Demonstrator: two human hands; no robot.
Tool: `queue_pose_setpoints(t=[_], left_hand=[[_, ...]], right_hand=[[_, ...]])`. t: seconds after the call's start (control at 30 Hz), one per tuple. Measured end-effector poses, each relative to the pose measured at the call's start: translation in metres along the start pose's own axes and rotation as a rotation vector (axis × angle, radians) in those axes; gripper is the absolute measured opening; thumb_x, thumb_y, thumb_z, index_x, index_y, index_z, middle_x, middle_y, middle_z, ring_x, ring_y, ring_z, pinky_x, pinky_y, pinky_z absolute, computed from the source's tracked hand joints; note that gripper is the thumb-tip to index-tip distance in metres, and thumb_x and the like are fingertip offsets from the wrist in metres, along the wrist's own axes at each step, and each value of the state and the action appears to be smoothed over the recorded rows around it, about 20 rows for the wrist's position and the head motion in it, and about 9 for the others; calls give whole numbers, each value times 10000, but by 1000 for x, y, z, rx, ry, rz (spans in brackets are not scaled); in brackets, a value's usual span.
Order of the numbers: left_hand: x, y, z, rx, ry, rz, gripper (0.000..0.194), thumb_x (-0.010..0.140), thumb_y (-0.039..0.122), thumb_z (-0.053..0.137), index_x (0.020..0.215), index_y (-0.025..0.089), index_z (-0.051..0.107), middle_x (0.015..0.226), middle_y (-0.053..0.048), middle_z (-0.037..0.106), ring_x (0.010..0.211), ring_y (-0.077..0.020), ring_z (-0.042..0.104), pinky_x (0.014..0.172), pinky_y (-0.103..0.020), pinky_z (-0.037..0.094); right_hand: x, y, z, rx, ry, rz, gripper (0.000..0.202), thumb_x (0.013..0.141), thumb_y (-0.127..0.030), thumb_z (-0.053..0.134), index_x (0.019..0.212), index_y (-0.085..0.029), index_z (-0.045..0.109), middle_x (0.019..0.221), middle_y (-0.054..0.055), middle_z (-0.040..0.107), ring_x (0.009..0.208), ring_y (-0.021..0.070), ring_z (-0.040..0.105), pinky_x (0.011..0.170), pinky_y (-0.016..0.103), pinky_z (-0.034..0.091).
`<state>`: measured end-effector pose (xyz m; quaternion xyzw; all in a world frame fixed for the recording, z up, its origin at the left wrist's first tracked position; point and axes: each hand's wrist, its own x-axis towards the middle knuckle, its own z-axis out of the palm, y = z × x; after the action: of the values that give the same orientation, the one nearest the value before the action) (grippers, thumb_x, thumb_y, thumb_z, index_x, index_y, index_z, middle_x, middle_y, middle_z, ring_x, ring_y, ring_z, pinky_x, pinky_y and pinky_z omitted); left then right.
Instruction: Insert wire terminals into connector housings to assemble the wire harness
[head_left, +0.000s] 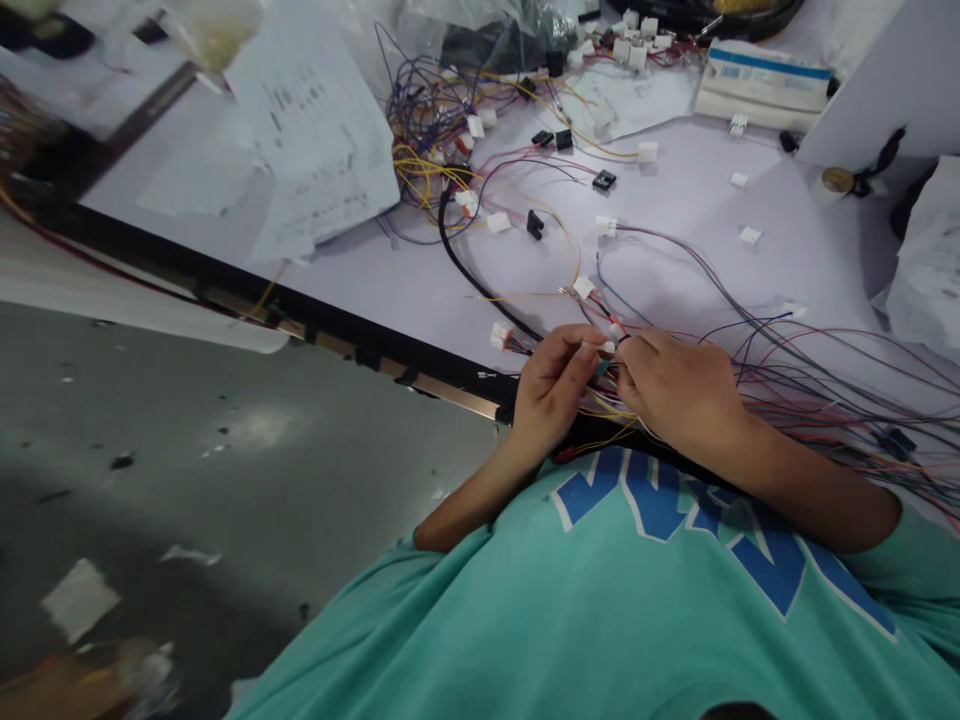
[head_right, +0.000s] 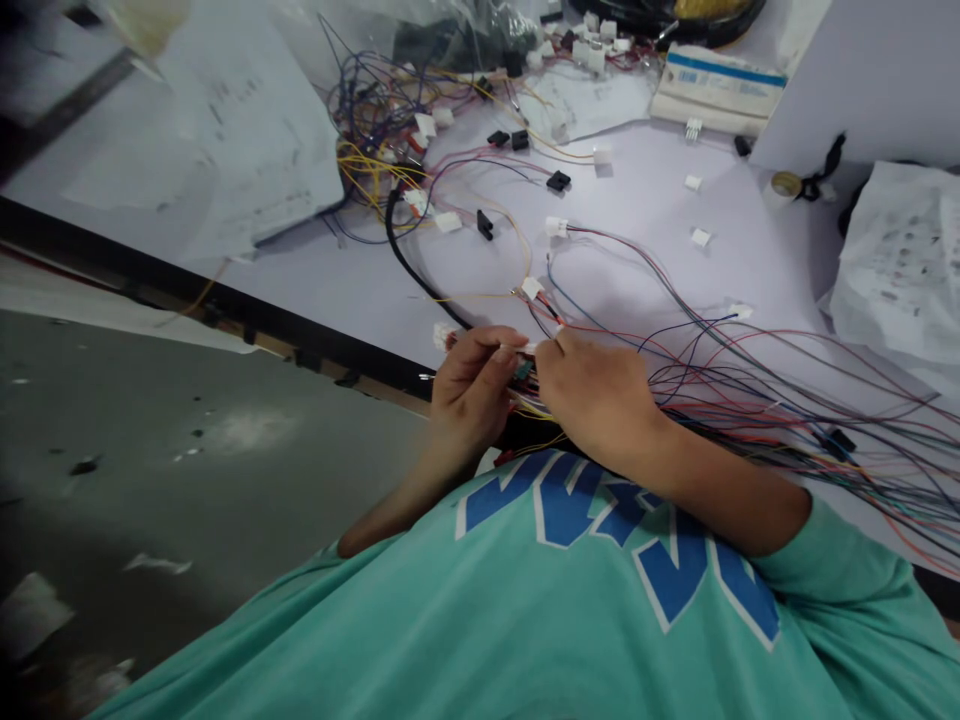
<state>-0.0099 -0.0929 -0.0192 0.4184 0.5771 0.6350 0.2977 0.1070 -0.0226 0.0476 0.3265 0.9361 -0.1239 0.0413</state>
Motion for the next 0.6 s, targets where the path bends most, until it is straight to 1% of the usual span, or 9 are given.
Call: queue_pose_setpoints(t=[0.13,0.23,0.3,0.37,0.43,0.47,0.53,0.57,0.6], left_hand=[[-3,-8,0,12,26,-16,213,834,419,549,884,233,638,814,-7,619,705,-125,558,645,-250,463],[-5,-14,-2,-30,5,-74,229,821,438,555,899,235,628,802,-9,605,663,-125,546,592,-249,455],[-5,-15,-2,-60,-14,-105,220,817,435,558,894,240,623,770,-2,593,624,-119,533,564,-244,444],[-5,-15,-2,-67,-30,-117,207,816,430,561,874,240,620,743,5,587,611,-116,526,558,-240,438],[-4,-14,0,-56,-44,-117,204,809,428,572,853,234,618,741,5,594,631,-120,531,571,-240,440],[-3,-14,1,-51,-45,-118,207,804,429,580,845,230,617,746,4,598,643,-121,534,578,-240,441],[-3,-15,2,-66,-31,-132,209,796,429,591,841,226,613,741,6,596,634,-117,528,568,-234,435],[-3,-16,3,-86,-17,-146,207,796,427,592,845,227,610,729,9,588,612,-112,518,551,-230,426],[-3,-17,3,-111,-3,-159,206,798,426,589,851,228,606,715,13,579,586,-106,507,533,-227,417]], right_hand=[[-5,9,-4,-32,-30,53,231,825,-155,408,912,-159,622,842,136,660,670,190,596,503,271,246],[-9,18,-6,-36,-78,116,191,804,-180,449,878,-167,625,822,126,666,656,192,593,511,275,249],[-11,19,-8,-2,-62,147,178,793,-187,454,842,-176,625,820,108,668,656,181,583,510,272,239],[-11,15,-9,89,-5,138,170,789,-194,446,808,-182,615,801,81,662,650,162,563,512,266,238],[-11,10,-10,250,7,74,156,782,-194,442,797,-186,597,745,40,644,613,134,528,519,251,253],[-10,8,-11,346,-14,35,151,782,-190,437,801,-189,587,714,17,630,591,119,508,523,241,264],[-11,10,-13,517,-106,-28,141,783,-190,439,825,-195,573,662,-20,603,555,99,479,526,224,283],[-12,14,-14,556,-158,-42,137,779,-195,452,847,-199,571,654,-30,599,549,96,476,525,220,288],[-13,20,-15,549,-190,-34,147,773,-200,470,878,-203,572,655,-33,602,550,99,480,525,221,290]])
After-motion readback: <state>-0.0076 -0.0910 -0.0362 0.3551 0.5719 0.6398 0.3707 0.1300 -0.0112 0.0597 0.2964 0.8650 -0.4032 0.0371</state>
